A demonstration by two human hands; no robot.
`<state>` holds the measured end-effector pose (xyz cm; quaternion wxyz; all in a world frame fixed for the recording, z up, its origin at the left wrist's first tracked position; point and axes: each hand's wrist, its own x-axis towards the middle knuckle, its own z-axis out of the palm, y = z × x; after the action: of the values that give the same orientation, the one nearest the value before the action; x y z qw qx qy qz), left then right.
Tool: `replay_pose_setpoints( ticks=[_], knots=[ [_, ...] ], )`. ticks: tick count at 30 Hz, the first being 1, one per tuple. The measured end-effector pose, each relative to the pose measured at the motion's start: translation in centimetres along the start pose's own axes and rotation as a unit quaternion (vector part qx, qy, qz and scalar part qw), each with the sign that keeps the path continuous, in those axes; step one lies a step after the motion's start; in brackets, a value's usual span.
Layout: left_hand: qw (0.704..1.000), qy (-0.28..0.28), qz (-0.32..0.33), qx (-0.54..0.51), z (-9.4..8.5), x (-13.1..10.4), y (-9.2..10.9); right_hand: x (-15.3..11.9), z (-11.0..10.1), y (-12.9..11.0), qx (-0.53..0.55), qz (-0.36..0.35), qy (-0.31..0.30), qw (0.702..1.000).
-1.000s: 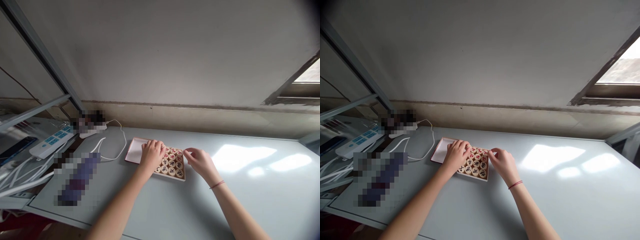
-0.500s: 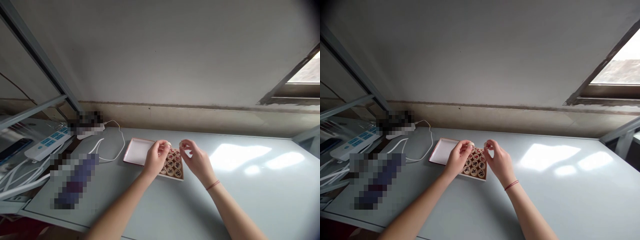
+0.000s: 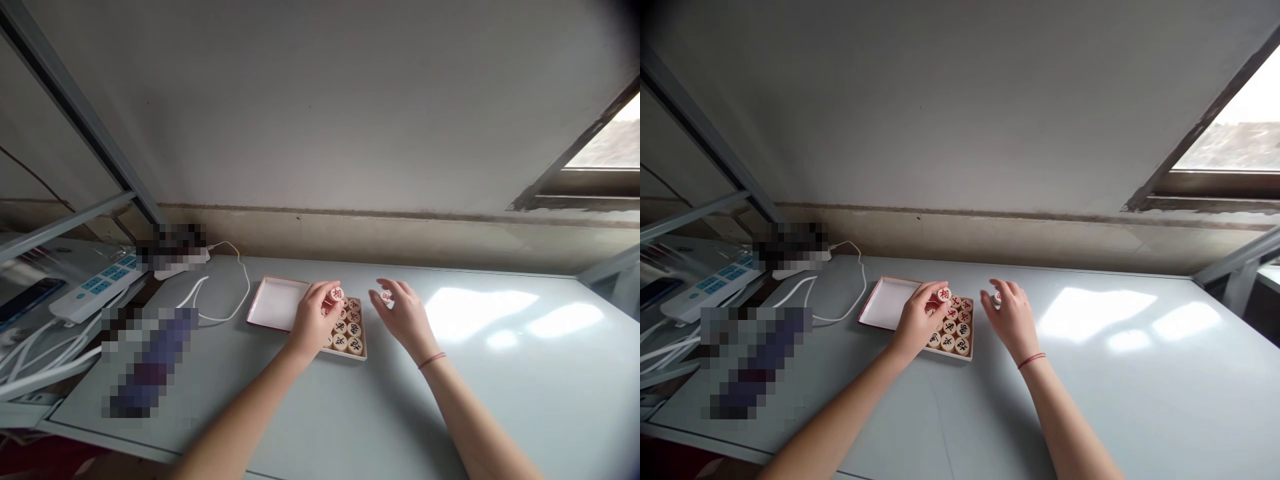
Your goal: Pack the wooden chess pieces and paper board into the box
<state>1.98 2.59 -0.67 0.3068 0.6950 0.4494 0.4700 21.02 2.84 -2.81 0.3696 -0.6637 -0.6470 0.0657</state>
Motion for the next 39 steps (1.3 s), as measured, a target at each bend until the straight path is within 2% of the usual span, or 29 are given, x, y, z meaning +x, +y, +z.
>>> replay_pose_setpoints(
  ticks=[3,5,7,9,11,14,18,23,28,33,39],
  knots=[
    [0.992,-0.015,0.086,0.089,-0.2,-0.3,0.1,-1.2,-0.4,-3.8,0.142,-0.074,-0.079,0.984],
    [0.986,-0.027,0.114,0.120,-0.3,-0.5,0.1,-1.9,-0.3,-5.8,0.189,-0.078,-0.080,0.976],
    [0.978,-0.033,0.142,0.152,-0.4,-0.5,0.1,-2.2,-0.2,-6.5,0.216,-0.058,-0.068,0.972],
    [0.966,-0.039,0.165,0.198,-0.6,-0.2,0.0,-1.8,-0.3,-5.7,0.224,-0.024,-0.057,0.973],
    [0.952,-0.048,0.166,0.254,-1.0,0.2,-0.5,-1.0,-0.4,-3.9,0.194,0.021,-0.038,0.980],
    [0.932,-0.057,0.132,0.331,-1.6,0.8,-1.8,0.2,-0.5,-0.4,0.066,0.095,-0.002,0.993],
    [0.920,-0.101,0.098,0.366,-2.1,1.5,-3.4,0.6,0.1,2.3,-0.056,0.103,-0.044,0.992],
    [0.921,-0.151,0.046,0.357,-1.8,2.4,-3.9,0.2,0.7,2.6,-0.094,0.064,-0.016,0.993],
    [0.929,-0.138,0.024,0.344,-1.6,3.0,-4.1,0.4,0.3,2.6,-0.065,0.082,-0.024,0.994],
    [0.929,-0.129,0.003,0.346,-2.0,3.0,-4.2,0.5,-0.2,2.3,-0.081,0.124,-0.037,0.988],
    [0.926,-0.119,-0.016,0.359,-2.0,2.8,-4.0,0.4,-0.2,2.3,-0.095,0.106,-0.024,0.990]
  ],
)
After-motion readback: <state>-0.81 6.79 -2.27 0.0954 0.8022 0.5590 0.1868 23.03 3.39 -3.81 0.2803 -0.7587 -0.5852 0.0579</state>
